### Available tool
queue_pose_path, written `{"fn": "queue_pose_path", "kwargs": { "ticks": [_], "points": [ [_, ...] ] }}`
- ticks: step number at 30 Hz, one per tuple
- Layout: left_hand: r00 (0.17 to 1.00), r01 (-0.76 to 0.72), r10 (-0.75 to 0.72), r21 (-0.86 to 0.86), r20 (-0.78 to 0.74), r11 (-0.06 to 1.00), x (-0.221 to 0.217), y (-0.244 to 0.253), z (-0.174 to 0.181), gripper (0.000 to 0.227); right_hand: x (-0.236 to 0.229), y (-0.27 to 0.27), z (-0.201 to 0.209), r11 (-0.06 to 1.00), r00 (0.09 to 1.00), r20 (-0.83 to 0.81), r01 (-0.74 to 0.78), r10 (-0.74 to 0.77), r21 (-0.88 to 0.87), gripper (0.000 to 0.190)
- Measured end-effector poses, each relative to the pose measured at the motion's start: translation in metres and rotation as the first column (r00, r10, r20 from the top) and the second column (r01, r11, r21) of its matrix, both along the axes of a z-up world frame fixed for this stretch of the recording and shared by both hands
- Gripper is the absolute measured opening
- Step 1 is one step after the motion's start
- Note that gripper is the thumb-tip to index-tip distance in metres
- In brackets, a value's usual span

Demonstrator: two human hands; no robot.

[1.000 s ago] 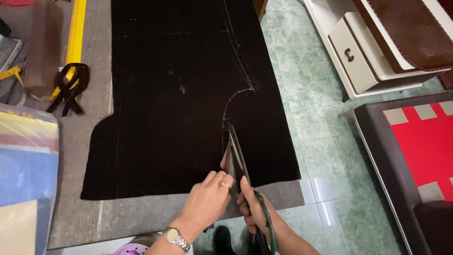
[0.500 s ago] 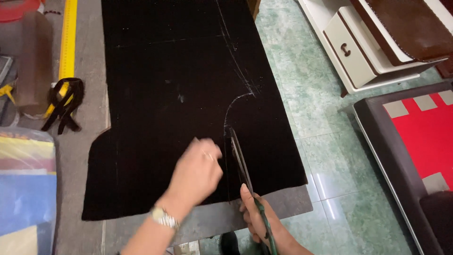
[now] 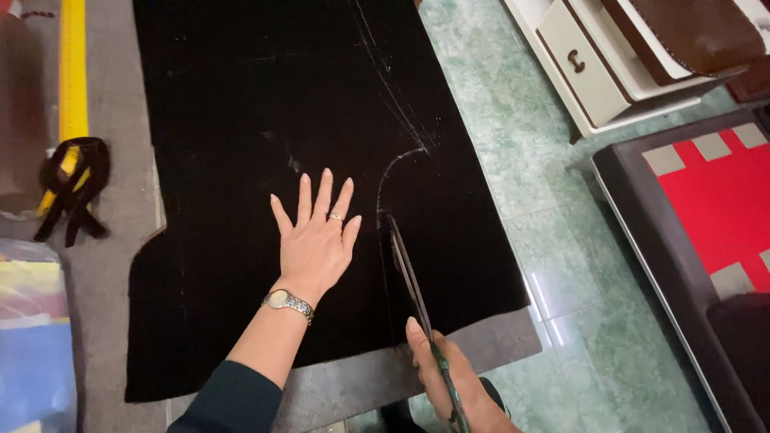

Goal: The person uses a pair of scissors to cut a piece of black fabric laid out on a table. They follow a white chalk outline drawn on the material, carefully maneuvering the scissors to create a curved shape. The person adjusts the fabric's position on the table as they progress through the cutting process.

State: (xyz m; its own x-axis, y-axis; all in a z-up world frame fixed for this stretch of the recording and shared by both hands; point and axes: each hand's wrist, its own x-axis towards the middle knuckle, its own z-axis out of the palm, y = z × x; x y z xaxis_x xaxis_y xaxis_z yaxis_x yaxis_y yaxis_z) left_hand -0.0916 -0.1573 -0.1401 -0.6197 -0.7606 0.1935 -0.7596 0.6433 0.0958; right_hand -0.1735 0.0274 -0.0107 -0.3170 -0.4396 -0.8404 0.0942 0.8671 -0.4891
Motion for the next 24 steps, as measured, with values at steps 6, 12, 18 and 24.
{"fn": "queue_pose_path", "kwargs": {
  "ticks": [6,12,18,24],
  "points": [
    [1.0,0.012,-0.011,0.05,-0.004,0.999,0.001,0.001,0.006,0.056,0.0,0.004,-0.022,0.999,0.997,-0.066,-0.04,0.041,0.003,0.055],
    [1.0,0.014,-0.016,0.14,0.015,0.99,0.001,0.004,0.019,0.057,-0.003,0.012,-0.022,0.998,0.991,-0.12,-0.059,0.061,0.023,0.054],
    [0.996,-0.039,0.013,0.296,0.089,0.955,0.001,0.007,0.025,0.056,-0.017,0.035,-0.096,0.971,0.975,-0.178,-0.167,0.136,-0.169,0.071],
    [0.993,-0.044,0.006,0.332,0.116,0.942,0.001,0.007,0.028,0.057,-0.006,0.027,-0.066,0.986,0.995,-0.098,-0.051,0.036,-0.158,0.065]
  ]
}}
